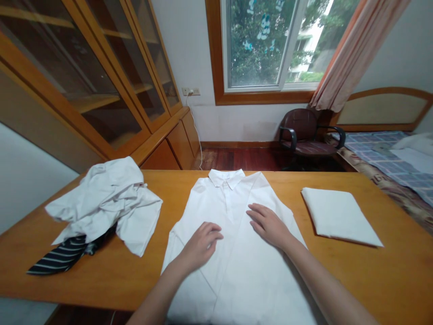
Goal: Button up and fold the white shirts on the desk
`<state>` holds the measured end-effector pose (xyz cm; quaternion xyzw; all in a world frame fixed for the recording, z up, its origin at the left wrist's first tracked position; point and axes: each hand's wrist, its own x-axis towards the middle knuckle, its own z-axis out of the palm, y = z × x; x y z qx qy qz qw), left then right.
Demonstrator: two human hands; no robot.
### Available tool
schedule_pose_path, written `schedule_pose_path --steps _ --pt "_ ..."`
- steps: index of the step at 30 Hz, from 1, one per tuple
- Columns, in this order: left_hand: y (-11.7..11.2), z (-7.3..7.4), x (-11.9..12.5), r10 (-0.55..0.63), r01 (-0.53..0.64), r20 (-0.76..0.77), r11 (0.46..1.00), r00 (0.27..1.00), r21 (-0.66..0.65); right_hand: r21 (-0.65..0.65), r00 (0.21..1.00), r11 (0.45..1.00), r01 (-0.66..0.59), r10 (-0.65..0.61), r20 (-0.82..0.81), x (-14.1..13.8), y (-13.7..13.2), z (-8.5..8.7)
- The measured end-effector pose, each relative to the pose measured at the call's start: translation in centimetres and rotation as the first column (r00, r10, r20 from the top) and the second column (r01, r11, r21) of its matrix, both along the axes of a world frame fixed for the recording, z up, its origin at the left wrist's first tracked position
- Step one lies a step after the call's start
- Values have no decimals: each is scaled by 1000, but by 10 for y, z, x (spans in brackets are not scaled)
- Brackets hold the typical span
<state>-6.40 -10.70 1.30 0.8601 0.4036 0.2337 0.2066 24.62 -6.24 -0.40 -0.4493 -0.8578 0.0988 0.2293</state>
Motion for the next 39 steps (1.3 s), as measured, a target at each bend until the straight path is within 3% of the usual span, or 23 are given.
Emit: schedule_pose_path --steps 4,8,14,20,25,29,35,39 --pt "-40 7 -20 -68 55 -149 995 986 -88 -7 1000 1000 13 -14 -28 3 8 -2" --pt "-53 12 -27 -159 123 -214 977 964 -171 -15 998 1000 21 -22 -52 3 9 -4" --pt "-46 7 -20 -191 176 -208 981 959 -86 -15 995 1000 28 -29 -99 3 9 -7" --pt "-43 4 0 -131 149 -200 986 971 79 -7 990 1000 13 -14 -141 2 9 -3" --pt "-36 -1 10 -115 142 -206 982 972 121 -53 979 990 -134 124 -161 -22 -14 17" --pt "-31 -3 14 -65 90 -176 986 982 138 -158 951 941 -300 283 -122 -48 -33 28" --pt "-27 -7 14 -15 31 -104 988 994 153 -256 970 936 -241 220 -106 -56 -34 24" --pt "-24 -10 11 19 -11 -58 990 998 141 -271 952 920 -281 234 -195 -48 -33 31"
